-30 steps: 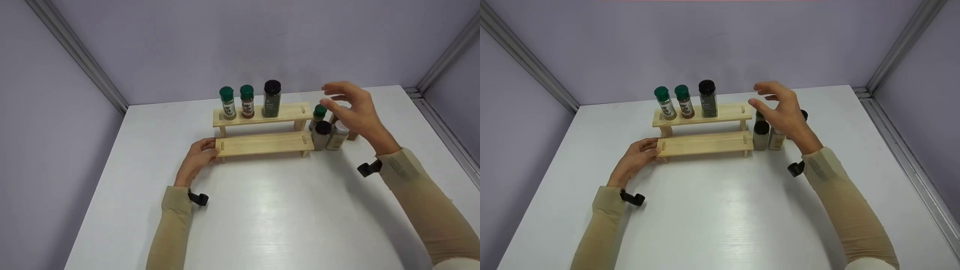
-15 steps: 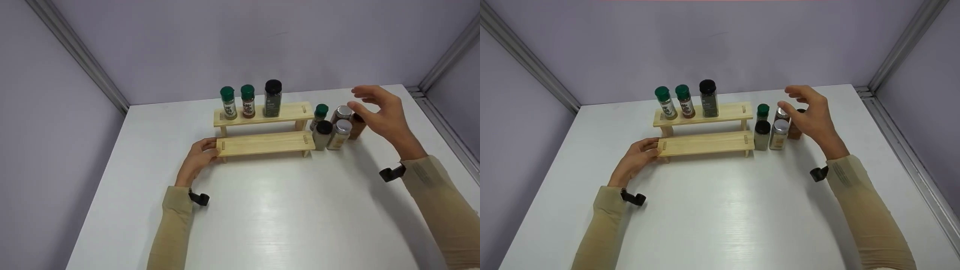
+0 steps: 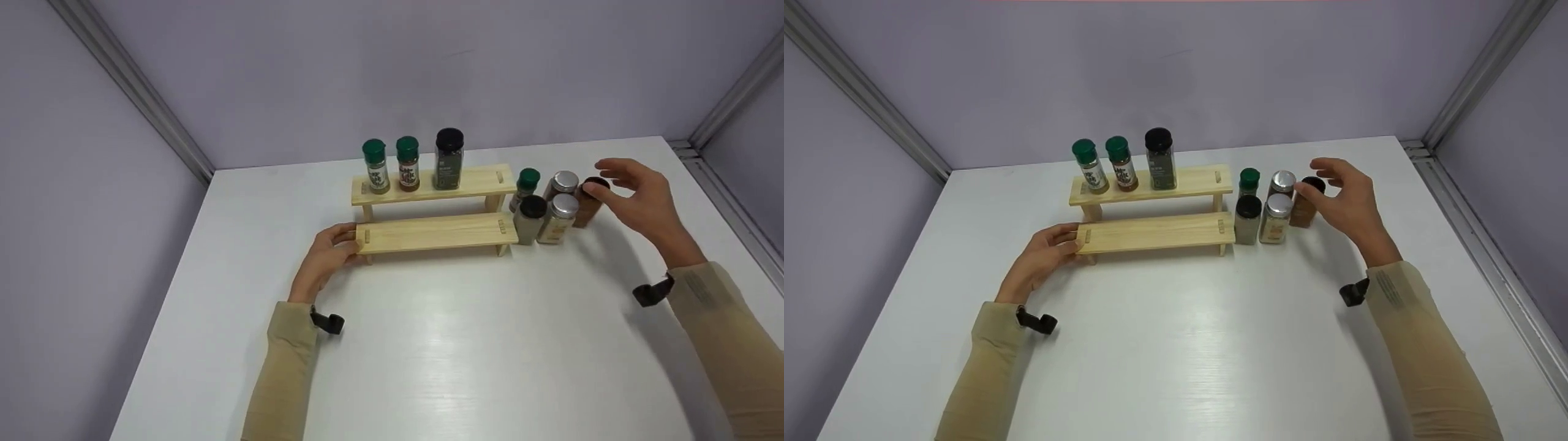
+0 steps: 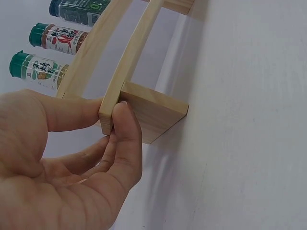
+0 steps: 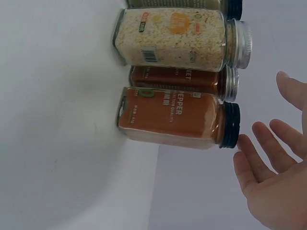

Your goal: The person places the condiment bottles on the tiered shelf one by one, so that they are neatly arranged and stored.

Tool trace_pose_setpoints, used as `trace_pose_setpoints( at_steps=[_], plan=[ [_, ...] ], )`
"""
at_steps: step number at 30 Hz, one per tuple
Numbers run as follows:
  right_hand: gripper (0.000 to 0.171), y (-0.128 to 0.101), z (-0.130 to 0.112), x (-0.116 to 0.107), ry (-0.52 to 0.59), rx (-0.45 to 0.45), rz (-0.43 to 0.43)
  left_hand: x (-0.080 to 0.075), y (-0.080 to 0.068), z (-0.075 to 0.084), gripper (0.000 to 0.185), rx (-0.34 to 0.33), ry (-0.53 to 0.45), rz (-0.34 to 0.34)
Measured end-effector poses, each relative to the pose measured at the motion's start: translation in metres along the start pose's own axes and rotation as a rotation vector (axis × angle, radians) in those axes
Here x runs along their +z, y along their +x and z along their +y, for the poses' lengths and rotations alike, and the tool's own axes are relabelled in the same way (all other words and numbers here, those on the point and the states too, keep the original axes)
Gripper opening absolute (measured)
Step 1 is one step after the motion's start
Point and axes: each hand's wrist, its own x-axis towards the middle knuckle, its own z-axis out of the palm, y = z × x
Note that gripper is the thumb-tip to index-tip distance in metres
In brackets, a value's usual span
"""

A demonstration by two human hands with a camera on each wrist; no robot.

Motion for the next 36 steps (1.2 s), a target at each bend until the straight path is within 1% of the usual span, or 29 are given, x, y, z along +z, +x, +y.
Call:
trace_pose_setpoints(
  at_steps=[6, 11, 16, 22, 26, 36],
  plan=[
    [0.051, -0.002, 0.015, 0.0, -0.029, 0.07, -0.018, -0.001, -0.001, 0.0, 0.054, 0.023, -0.009, -0.011],
    [0.058, -0.004, 0.028, 0.002, -0.031, 0.102, -0.048, 0.0, -0.001, 0.001, 0.053, 0.003, -0.016, -0.001],
    [0.064, -0.006, 0.04, 0.006, 0.011, 0.137, -0.079, 0.0, 0.0, 0.002, 0.051, -0.012, -0.005, 0.013],
    [0.06, -0.008, 0.051, 0.011, 0.075, 0.15, -0.087, 0.001, 0.002, 0.001, 0.051, -0.018, 0.011, 0.03],
    [0.058, -0.007, 0.056, 0.013, 0.1, 0.153, -0.08, 0.001, 0.002, 0.0, 0.051, -0.021, 0.025, 0.039],
    [0.056, -0.006, 0.056, 0.016, 0.124, 0.172, -0.089, 0.001, 0.002, 0.0, 0.052, -0.009, 0.015, 0.03]
  ],
)
